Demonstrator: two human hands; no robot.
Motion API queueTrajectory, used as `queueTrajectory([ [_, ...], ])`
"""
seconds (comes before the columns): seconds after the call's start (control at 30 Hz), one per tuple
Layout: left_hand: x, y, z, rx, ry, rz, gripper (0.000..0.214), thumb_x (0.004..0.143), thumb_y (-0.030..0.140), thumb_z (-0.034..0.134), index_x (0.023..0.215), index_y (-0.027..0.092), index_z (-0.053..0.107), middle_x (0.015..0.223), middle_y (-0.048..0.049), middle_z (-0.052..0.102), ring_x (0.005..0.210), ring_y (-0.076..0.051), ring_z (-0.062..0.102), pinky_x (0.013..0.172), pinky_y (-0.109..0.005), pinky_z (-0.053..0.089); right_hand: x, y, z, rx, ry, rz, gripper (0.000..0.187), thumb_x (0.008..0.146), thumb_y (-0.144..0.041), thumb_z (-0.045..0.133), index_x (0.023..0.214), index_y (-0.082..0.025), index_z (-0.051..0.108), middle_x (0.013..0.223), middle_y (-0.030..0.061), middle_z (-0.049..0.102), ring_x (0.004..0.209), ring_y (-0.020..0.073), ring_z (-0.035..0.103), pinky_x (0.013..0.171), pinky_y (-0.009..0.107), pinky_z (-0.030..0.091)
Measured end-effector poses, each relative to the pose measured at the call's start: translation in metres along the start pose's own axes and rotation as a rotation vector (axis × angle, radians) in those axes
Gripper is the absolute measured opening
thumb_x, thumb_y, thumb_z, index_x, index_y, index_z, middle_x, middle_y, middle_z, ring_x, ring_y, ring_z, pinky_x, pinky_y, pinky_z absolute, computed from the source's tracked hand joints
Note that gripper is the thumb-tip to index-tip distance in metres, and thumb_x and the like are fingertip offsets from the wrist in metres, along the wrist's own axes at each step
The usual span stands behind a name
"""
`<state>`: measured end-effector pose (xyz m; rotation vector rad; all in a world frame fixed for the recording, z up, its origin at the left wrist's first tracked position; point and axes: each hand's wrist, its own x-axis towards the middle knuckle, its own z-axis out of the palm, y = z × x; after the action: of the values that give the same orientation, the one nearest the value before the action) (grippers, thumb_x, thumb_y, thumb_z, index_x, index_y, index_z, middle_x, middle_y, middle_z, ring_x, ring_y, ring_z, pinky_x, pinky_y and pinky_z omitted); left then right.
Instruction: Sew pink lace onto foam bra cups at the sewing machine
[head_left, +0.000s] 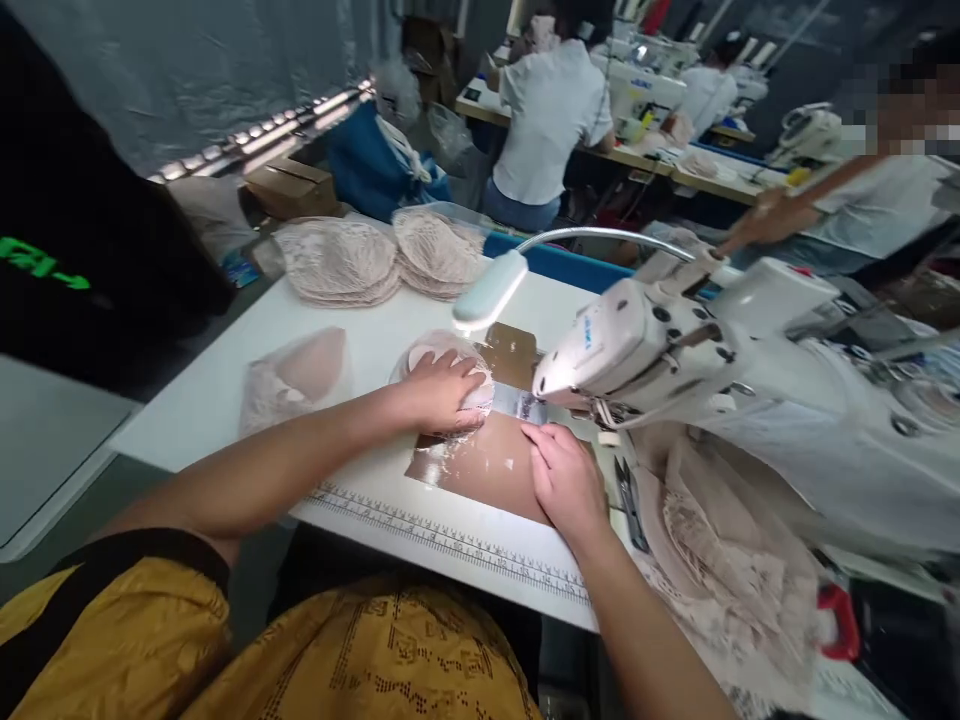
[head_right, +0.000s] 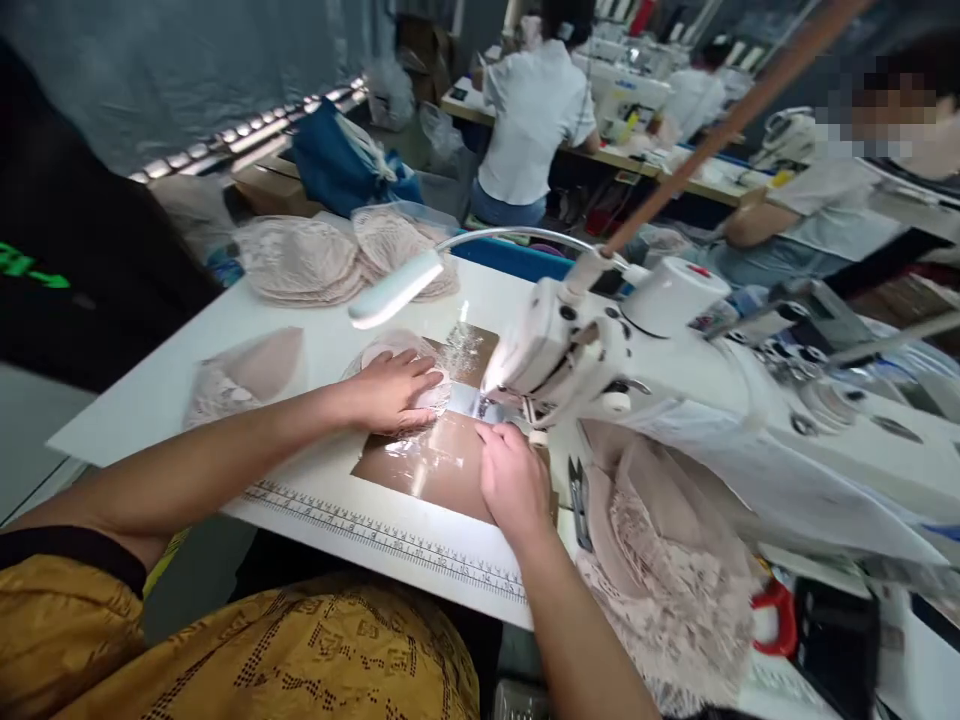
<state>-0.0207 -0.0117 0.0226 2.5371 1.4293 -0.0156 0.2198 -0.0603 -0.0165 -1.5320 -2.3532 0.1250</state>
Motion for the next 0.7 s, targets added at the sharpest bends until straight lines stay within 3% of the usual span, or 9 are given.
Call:
queueTrajectory([
  [0.07,-0.027,-0.019,-0.013,-0.028,0.015,-0.049,0.06,0.092,0.054,0.046,0.142,0.018,0.043,0.15,-0.0144,0.041,0.135,-0.035,0.039,0.107,-0.051,0.035,-0.001,0.004,0.002,0.008,0.027,-0.03,0.038,0.091,-0.02,0.04,0.115,-0.017,0.07,0.108,0.0112,0.068,0.089,0.0248,0.065,0.077,0.037,0.051],
  [0.13,-0.061,-0.044,-0.019,-0.014,0.153,-0.183,0.055,0.094,0.049,0.044,0.14,0.018,0.043,0.149,-0.0122,0.043,0.138,-0.031,0.036,0.112,-0.048,0.032,-0.001,0.007,0.004,0.025,0.043,-0.06,0.037,0.092,-0.023,0.041,0.113,-0.017,0.07,0.107,0.0106,0.068,0.089,0.0242,0.066,0.076,0.037,0.052],
  [0.17,-0.079,-0.058,-0.019,-0.001,0.255,-0.329,0.048,0.094,0.046,0.045,0.134,0.019,0.048,0.144,-0.011,0.048,0.136,-0.03,0.039,0.112,-0.047,0.033,-0.001,0.008,0.005,0.032,0.047,-0.073,0.037,0.092,-0.024,0.041,0.113,-0.017,0.07,0.106,0.0103,0.068,0.089,0.0238,0.066,0.076,0.037,0.053],
  [0.23,-0.115,-0.083,-0.013,0.017,0.346,-0.516,0.036,0.094,0.036,0.043,0.117,0.012,0.055,0.126,-0.0194,0.058,0.128,-0.036,0.046,0.106,-0.055,0.037,-0.001,0.01,0.006,0.038,0.047,-0.09,0.037,0.093,-0.025,0.04,0.113,-0.018,0.07,0.105,0.01,0.068,0.089,0.0234,0.066,0.076,0.037,0.053],
  [0.3,-0.146,-0.103,0.001,-0.105,0.497,-0.671,0.027,0.094,0.035,0.042,0.103,0.014,0.058,0.112,-0.0185,0.063,0.12,-0.037,0.052,0.102,-0.056,0.04,-0.001,0.01,0.007,0.041,0.045,-0.08,0.037,0.093,-0.026,0.04,0.113,-0.018,0.07,0.106,0.0103,0.068,0.09,0.0234,0.067,0.077,0.037,0.054],
  [0.37,-0.169,-0.113,0.016,-0.175,0.576,-0.703,0.028,0.096,0.036,0.038,0.101,0.015,0.056,0.113,-0.0173,0.062,0.118,-0.036,0.054,0.102,-0.056,0.04,0.0,0.009,0.006,0.055,0.037,-0.051,0.037,0.093,-0.028,0.04,0.113,-0.019,0.069,0.108,0.0107,0.068,0.091,0.024,0.067,0.078,0.039,0.054],
  [0.53,-0.197,-0.095,0.029,-0.398,0.767,-0.644,0.031,0.1,0.045,0.032,0.098,0.021,0.053,0.104,-0.006,0.066,0.094,-0.025,0.064,0.079,-0.041,0.054,-0.008,-0.009,-0.019,0.205,-0.055,0.0,0.04,0.095,-0.038,0.043,0.125,-0.02,0.062,0.124,0.0123,0.064,0.11,0.0278,0.063,0.09,0.045,0.054],
  [0.63,-0.2,-0.061,0.019,-0.592,0.922,-0.527,0.027,0.101,0.042,0.034,0.1,0.023,0.053,0.106,-0.004,0.066,0.088,-0.021,0.064,0.074,-0.037,0.054,-0.023,-0.034,-0.041,0.386,-0.138,-0.051,0.053,0.092,-0.043,0.052,0.142,-0.026,0.046,0.145,0.0117,0.05,0.126,0.0292,0.054,0.101,0.048,0.048],
  [0.7,-0.198,-0.033,0.01,-0.847,1.008,-0.357,0.02,0.099,0.039,0.044,0.098,0.022,0.055,0.113,-0.005,0.064,0.094,-0.021,0.062,0.08,-0.037,0.052,-0.03,-0.055,-0.05,0.565,-0.198,-0.088,0.069,0.088,-0.044,0.06,0.15,-0.031,0.032,0.156,0.0101,0.034,0.138,0.0302,0.042,0.11,0.051,0.039],
])
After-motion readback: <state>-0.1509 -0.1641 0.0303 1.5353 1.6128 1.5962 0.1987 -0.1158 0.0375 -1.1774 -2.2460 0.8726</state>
